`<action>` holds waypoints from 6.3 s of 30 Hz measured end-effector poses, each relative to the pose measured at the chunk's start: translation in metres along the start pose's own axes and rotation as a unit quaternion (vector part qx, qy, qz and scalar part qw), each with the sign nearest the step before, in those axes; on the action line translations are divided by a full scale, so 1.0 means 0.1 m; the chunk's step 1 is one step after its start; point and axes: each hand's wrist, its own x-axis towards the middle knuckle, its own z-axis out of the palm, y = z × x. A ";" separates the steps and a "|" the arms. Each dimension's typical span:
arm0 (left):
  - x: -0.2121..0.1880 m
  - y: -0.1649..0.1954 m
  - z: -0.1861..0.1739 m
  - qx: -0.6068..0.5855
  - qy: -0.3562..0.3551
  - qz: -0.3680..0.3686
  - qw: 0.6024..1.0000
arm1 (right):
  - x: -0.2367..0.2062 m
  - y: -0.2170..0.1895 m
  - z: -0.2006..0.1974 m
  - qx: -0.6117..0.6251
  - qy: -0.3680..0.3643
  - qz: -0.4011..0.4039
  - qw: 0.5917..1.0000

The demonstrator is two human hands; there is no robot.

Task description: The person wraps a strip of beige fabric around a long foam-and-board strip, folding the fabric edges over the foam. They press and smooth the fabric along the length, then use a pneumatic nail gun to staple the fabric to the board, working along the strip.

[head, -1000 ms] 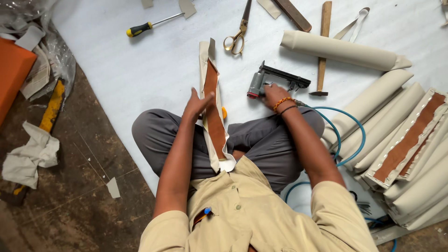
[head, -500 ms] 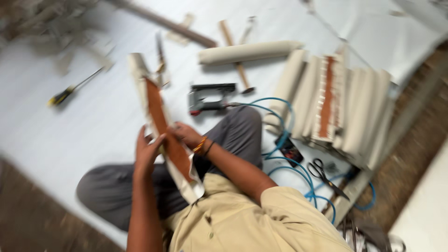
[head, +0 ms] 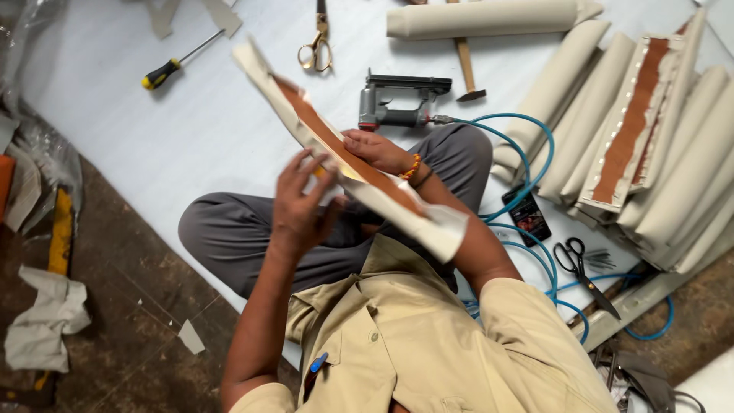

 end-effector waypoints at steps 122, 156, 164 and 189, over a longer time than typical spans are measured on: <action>0.86 -3.57 1.84 -0.456 0.198 -0.512 0.701 | 2.71 0.26 -0.42 -0.753 0.173 0.042 0.634; 1.09 -3.00 1.68 0.143 0.033 -0.501 0.853 | 3.56 -0.88 -0.12 -0.505 0.396 0.027 0.766; 1.09 -3.02 1.53 0.073 0.077 -0.469 0.877 | 3.44 -1.00 -0.19 -0.416 0.326 -0.011 0.849; 0.79 -3.33 1.91 -0.472 0.196 -0.448 0.734 | 2.58 0.30 -0.24 -0.335 0.381 -0.085 0.858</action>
